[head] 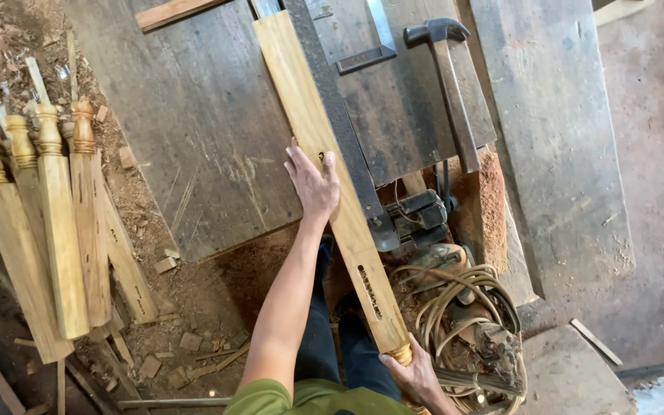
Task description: The person uses a table saw to cut a long wooden piece, then uses a hammer to drive a small wooden wedge into a slot on the workbench. They adjust the saw's fence and continue cutting the wooden piece.
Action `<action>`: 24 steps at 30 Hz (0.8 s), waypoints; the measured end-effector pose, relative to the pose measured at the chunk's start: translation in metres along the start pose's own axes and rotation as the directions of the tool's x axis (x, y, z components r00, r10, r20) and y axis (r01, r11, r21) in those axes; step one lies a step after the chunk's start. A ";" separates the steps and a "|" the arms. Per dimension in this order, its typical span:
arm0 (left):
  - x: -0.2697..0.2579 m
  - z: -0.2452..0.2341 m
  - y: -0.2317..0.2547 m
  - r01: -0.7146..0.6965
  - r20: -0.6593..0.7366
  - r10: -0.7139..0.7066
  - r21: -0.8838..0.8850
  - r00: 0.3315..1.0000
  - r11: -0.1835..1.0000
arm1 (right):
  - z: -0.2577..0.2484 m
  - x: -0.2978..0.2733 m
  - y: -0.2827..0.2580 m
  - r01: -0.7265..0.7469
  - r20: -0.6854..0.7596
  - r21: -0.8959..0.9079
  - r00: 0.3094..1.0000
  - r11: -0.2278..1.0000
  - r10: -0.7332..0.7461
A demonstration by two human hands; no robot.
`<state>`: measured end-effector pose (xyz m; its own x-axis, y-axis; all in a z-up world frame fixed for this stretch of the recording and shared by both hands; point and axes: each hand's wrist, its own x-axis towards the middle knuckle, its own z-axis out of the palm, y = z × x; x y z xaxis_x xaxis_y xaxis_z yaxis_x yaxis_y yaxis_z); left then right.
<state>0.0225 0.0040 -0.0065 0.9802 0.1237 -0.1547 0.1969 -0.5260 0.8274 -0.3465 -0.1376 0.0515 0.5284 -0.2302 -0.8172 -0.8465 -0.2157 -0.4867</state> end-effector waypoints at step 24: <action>0.023 0.002 -0.003 0.002 -0.018 -0.002 0.004 1.000 1.000 | 0.001 0.008 -0.027 0.019 0.011 -0.063 1.000 0.998 -0.019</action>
<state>0.0447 0.0072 -0.0139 0.9792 0.1397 -0.1471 0.1994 -0.5294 0.8246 -0.3191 -0.1324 0.0576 0.5433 -0.2153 -0.8115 -0.8305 -0.2791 -0.4820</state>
